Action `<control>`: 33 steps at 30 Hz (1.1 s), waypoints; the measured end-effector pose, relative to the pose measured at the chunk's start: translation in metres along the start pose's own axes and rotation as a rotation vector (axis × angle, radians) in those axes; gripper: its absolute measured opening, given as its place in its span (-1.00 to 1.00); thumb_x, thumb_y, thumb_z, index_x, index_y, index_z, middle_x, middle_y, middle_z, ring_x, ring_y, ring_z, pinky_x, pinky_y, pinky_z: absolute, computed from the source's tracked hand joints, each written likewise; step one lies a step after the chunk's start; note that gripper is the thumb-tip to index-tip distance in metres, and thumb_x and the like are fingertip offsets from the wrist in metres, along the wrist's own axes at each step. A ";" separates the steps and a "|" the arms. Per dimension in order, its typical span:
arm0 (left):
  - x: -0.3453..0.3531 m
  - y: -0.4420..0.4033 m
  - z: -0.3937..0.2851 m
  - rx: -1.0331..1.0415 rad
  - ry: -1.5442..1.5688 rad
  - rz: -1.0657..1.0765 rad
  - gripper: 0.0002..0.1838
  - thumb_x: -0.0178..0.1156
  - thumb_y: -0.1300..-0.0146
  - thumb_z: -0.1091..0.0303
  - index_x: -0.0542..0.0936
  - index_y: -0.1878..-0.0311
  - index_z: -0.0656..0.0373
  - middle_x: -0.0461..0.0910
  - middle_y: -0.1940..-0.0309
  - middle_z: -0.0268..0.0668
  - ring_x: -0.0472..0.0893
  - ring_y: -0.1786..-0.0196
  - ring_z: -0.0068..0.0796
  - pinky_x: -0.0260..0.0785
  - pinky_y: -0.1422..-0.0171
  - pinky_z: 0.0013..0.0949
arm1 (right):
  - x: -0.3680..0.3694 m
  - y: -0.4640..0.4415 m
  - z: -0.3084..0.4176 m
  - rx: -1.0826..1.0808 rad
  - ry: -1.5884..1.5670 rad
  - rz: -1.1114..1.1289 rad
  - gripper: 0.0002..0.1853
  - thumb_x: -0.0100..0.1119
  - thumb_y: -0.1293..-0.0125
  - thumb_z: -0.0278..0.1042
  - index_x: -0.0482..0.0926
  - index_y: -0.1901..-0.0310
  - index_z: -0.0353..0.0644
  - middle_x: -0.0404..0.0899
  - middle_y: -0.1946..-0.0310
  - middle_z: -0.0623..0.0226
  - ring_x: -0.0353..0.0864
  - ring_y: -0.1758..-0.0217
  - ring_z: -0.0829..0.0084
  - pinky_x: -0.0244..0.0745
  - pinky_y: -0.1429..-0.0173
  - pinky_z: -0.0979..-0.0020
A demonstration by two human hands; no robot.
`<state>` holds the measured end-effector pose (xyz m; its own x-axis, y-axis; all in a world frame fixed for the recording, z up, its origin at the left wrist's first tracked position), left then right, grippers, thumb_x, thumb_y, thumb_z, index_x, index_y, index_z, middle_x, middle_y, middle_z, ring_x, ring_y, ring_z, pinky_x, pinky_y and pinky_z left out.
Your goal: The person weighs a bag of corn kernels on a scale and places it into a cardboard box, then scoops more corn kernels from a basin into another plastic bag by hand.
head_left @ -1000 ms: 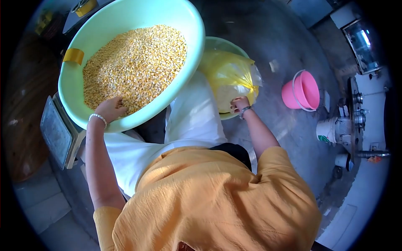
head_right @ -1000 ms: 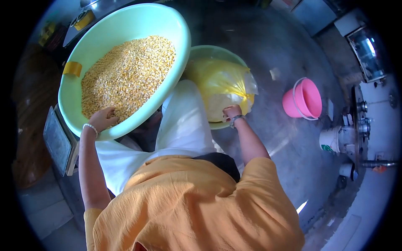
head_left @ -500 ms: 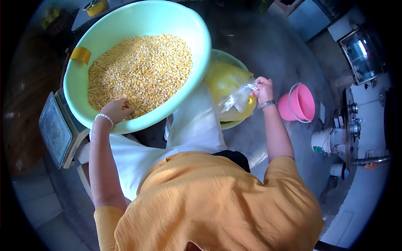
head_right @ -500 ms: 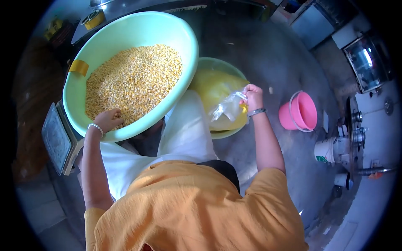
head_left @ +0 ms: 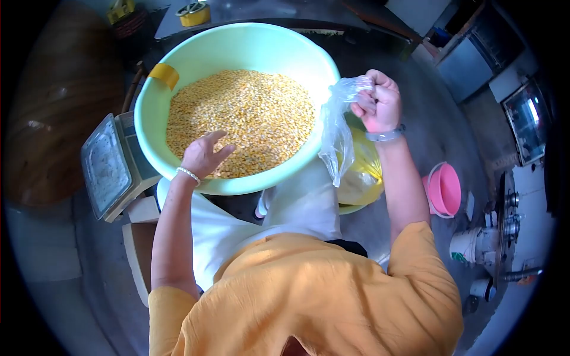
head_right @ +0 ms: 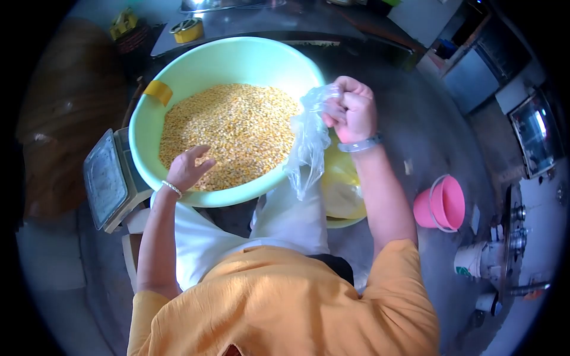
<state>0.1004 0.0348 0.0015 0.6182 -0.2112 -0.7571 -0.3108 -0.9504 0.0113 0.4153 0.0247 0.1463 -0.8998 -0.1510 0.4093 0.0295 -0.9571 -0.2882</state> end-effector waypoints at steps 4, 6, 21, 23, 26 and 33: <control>-0.001 0.007 -0.030 0.082 0.653 -0.018 -0.31 0.22 -0.17 0.13 0.23 -0.30 0.20 0.43 -0.09 -0.11 0.44 -0.12 -0.32 0.30 -0.20 -0.32 | 0.052 -0.022 -0.053 0.130 -0.033 0.014 -0.82 -0.23 0.09 -0.67 0.38 0.64 -0.19 0.26 0.80 0.42 0.07 0.82 0.64 0.20 0.68 0.51; -0.002 0.008 -0.052 0.135 0.705 -0.021 -0.26 0.25 -0.15 0.12 0.19 -0.32 0.21 0.40 -0.13 -0.09 0.43 -0.14 -0.29 0.29 -0.22 -0.29 | 0.079 -0.027 -0.081 0.206 -0.100 0.074 -0.81 -0.25 0.13 -0.68 0.38 0.63 -0.21 0.27 0.79 0.39 0.06 0.82 0.63 0.22 0.66 0.48; -0.053 0.011 0.041 -0.194 0.081 -0.661 -0.92 0.15 0.00 0.43 0.60 0.40 0.10 0.60 0.49 -0.15 0.61 0.38 -0.14 0.43 0.23 -0.21 | 0.053 -0.029 -0.122 0.282 -0.219 -0.059 -0.82 -0.27 0.05 -0.65 0.34 0.58 -0.13 0.28 0.75 0.39 0.06 0.84 0.62 0.20 0.69 0.49; -0.056 0.009 0.059 -0.201 0.317 -0.682 -0.91 0.20 0.03 0.48 0.60 0.39 0.16 0.62 0.50 -0.18 0.61 0.40 -0.24 0.44 0.24 -0.28 | 0.031 -0.026 -0.129 0.334 -0.121 -0.070 -0.81 -0.24 0.06 -0.67 0.38 0.54 -0.16 0.34 0.71 0.35 0.13 0.85 0.59 0.27 0.69 0.43; -0.051 0.006 0.070 -0.221 0.465 -0.741 -0.89 0.22 0.04 0.50 0.60 0.37 0.19 0.61 0.51 -0.20 0.61 0.41 -0.31 0.44 0.25 -0.34 | 0.000 -0.028 -0.140 0.447 0.403 -0.156 -0.82 -0.08 0.00 -0.66 0.48 0.36 -0.24 0.51 0.51 0.23 0.45 0.65 0.46 0.46 0.49 0.36; -0.051 0.005 0.015 -0.197 0.316 -0.650 -0.86 0.28 0.00 0.36 0.60 0.38 0.20 0.60 0.55 -0.20 0.60 0.45 -0.33 0.42 0.29 -0.35 | 0.144 -0.006 -0.087 -0.547 1.311 0.386 -0.19 0.35 0.12 -0.42 0.24 -0.25 -0.19 0.30 -0.19 0.06 0.28 -0.27 0.13 0.19 -0.33 0.25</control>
<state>0.0566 0.0445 0.0302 0.8205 0.3793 -0.4276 0.3044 -0.9231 -0.2349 0.2473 0.0297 0.1317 -0.6260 0.2427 -0.7411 0.4581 -0.6546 -0.6014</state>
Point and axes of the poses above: each hand's wrist, its own y-axis away from the middle knuckle, its own x-axis out of the palm, z = x × y, the point moved 8 cm from there along -y, towards the middle knuckle
